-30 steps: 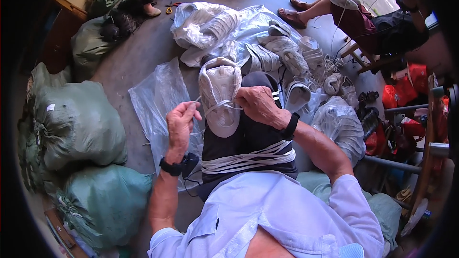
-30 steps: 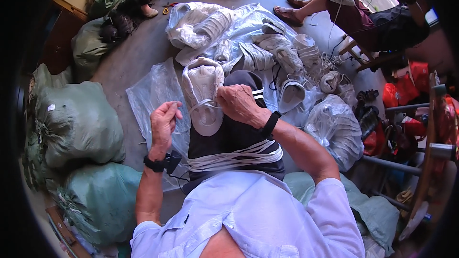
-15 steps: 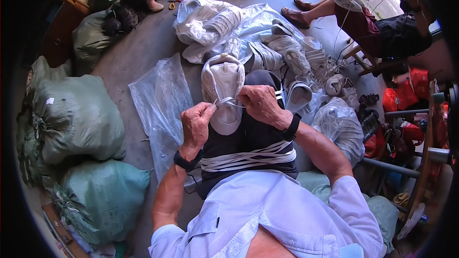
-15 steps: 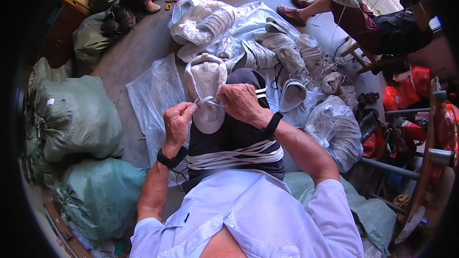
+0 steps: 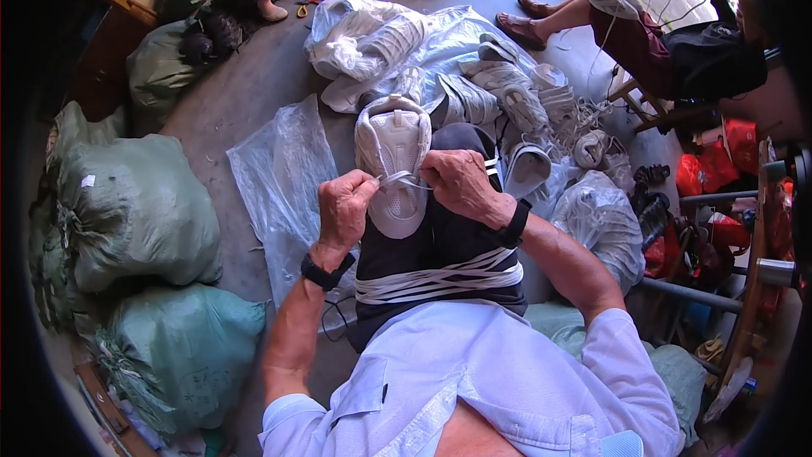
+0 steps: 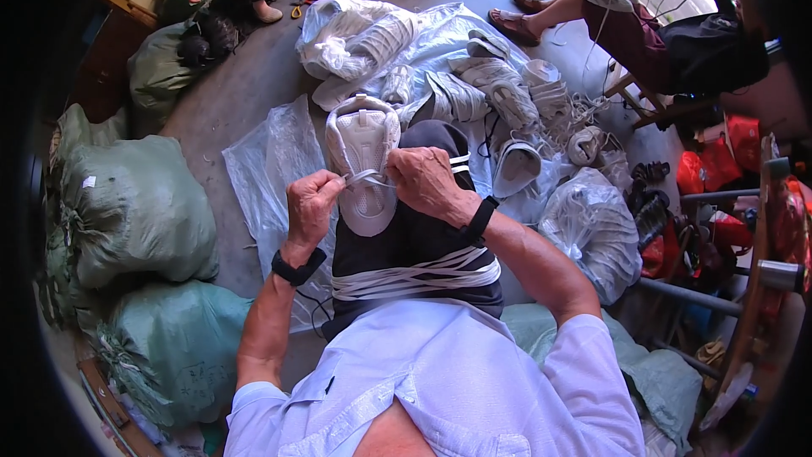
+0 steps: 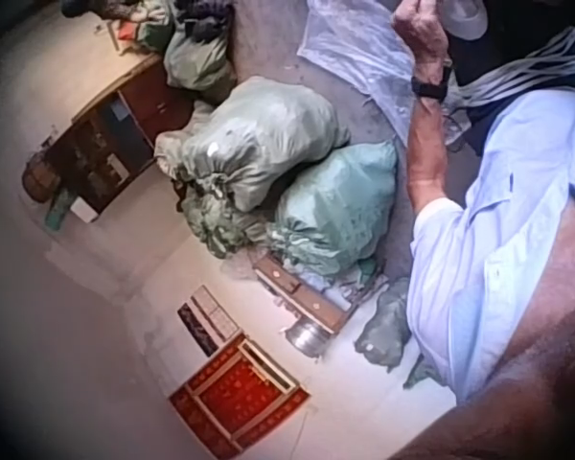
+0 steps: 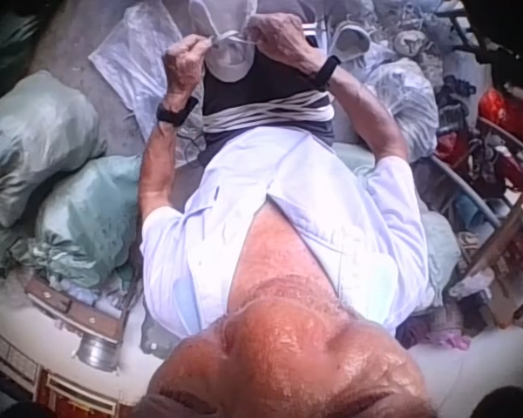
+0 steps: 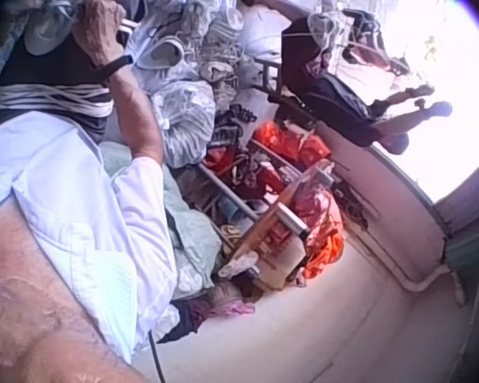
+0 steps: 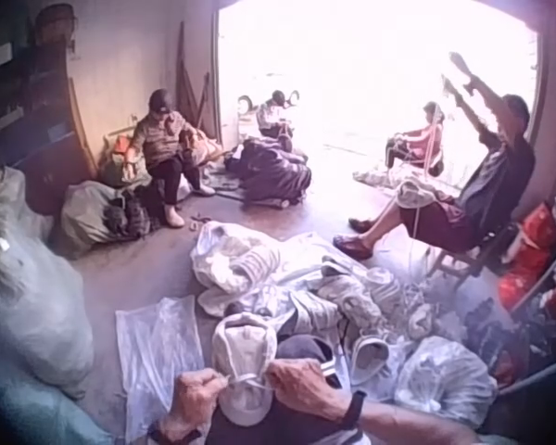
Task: Insert and pull shoelaces through the eyelets of shoe uppers.
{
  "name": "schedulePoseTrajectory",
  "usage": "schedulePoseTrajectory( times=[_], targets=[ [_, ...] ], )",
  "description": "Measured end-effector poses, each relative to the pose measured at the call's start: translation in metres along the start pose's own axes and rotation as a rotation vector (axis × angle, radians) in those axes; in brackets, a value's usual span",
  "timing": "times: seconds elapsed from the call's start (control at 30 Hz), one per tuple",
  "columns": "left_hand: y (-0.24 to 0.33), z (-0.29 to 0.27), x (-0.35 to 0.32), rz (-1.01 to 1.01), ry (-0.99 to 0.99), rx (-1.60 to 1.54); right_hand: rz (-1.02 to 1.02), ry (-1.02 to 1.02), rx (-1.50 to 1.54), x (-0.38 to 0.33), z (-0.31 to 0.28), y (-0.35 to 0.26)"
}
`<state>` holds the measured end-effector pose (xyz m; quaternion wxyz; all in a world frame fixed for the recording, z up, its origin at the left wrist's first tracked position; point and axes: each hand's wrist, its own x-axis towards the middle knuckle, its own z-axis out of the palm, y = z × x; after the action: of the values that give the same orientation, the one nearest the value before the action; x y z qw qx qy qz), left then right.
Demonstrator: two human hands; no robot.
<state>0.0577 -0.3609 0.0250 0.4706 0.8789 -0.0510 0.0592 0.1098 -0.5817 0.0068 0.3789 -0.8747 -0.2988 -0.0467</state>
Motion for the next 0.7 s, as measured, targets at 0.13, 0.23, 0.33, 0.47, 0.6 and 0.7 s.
schedulePoseTrajectory(
  times=[0.13, 0.23, 0.33, 0.47, 0.6, 0.7],
  targets=[
    [-0.001, 0.004, 0.006, 0.154, 0.012, 0.235, -0.032, 0.017, 0.011, 0.001, -0.001, 0.002],
    [0.01, -0.005, 0.007, 0.2, 0.012, 0.357, 0.021, -0.111, -0.161, 0.002, -0.015, -0.006],
    [0.035, -0.017, 0.017, 0.373, 0.078, 0.499, -0.292, 0.108, -0.292, 0.012, -0.035, -0.023],
    [0.031, -0.03, 0.047, 0.704, -0.163, 0.669, -0.562, -0.115, -0.25, 0.031, -0.033, -0.002],
    [0.019, -0.029, 0.064, 0.759, -0.401, 0.607, -0.523, -0.244, -0.233, 0.039, -0.033, 0.007],
    [0.015, -0.03, 0.064, 0.763, -0.437, 0.611, -0.475, -0.262, -0.109, 0.04, -0.034, 0.017]
  ],
)
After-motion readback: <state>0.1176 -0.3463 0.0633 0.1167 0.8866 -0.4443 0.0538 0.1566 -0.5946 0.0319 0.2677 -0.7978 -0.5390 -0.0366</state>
